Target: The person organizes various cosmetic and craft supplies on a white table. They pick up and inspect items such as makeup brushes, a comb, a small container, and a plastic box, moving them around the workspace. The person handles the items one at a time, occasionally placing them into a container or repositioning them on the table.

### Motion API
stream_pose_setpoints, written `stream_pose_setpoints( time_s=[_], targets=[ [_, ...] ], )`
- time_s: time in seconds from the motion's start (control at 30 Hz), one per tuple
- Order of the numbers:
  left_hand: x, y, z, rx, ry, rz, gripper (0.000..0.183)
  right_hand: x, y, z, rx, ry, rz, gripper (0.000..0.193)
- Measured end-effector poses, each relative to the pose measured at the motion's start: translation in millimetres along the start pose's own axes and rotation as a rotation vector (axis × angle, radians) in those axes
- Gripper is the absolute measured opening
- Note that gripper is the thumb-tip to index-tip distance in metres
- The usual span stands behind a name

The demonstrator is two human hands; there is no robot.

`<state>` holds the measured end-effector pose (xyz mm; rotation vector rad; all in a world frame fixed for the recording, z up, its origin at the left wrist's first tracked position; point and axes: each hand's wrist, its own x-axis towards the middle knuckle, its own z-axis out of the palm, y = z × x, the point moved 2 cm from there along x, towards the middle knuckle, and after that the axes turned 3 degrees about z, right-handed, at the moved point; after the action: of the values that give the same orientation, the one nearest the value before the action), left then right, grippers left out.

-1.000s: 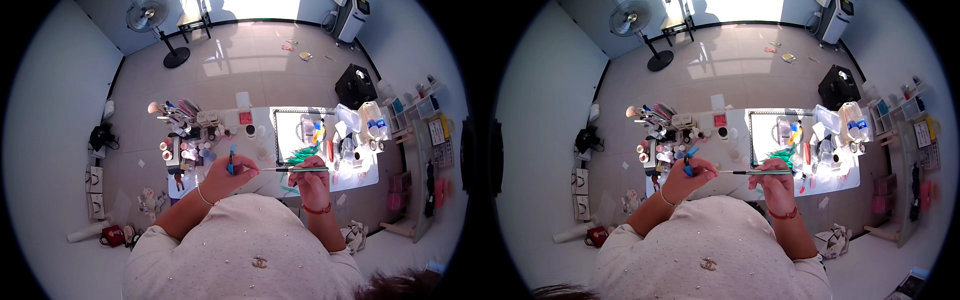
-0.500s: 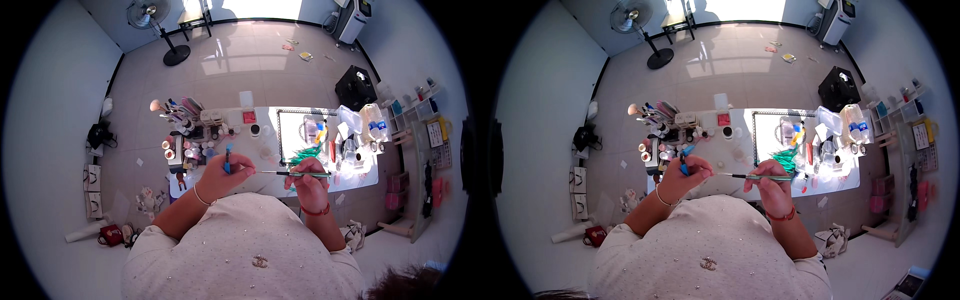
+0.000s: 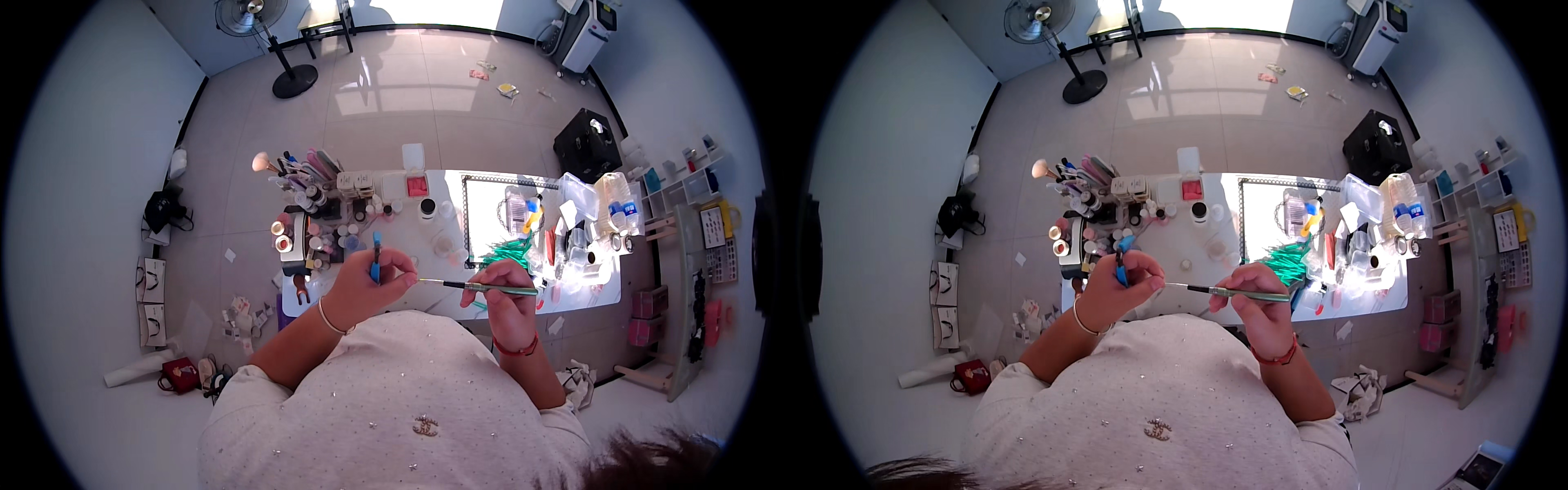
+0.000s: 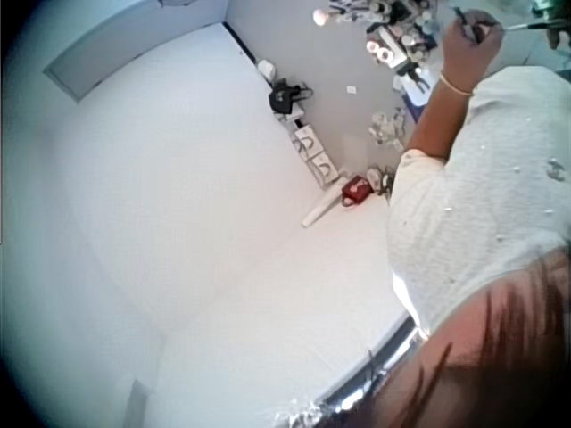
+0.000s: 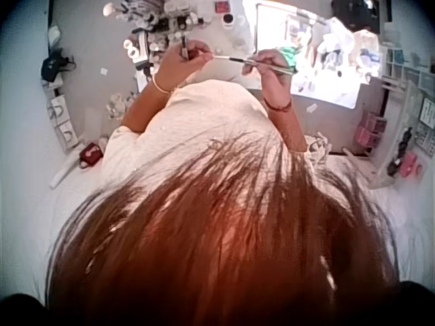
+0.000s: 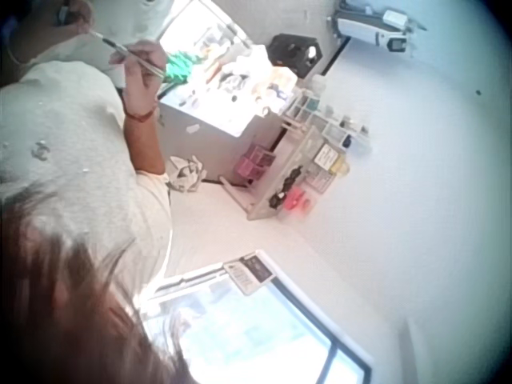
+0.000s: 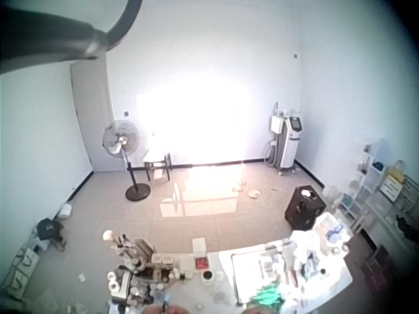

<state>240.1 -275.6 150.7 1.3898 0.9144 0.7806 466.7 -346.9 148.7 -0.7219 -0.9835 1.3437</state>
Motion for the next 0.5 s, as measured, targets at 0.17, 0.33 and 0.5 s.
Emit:
stream_pose_setpoints(
  time_s=[0.17, 0.33, 0.5],
  targets=[
    [-1, -1, -5, 0.012, -0.050, -0.029, 0.007, -1, 5, -5, -0.011, -0.001, -0.002, 0.015],
    [-2, -3, -7, 0.001, -0.053, -0.025, 0.007, -2, 3, 4, 0.006, -0.016, -0.010, 0.015],
    [-1, -2, -6, -0.035, -0.006, -0.003, 0.009, -2, 3, 6, -0.031, -0.032, -0.031, 0.015]
  ],
)
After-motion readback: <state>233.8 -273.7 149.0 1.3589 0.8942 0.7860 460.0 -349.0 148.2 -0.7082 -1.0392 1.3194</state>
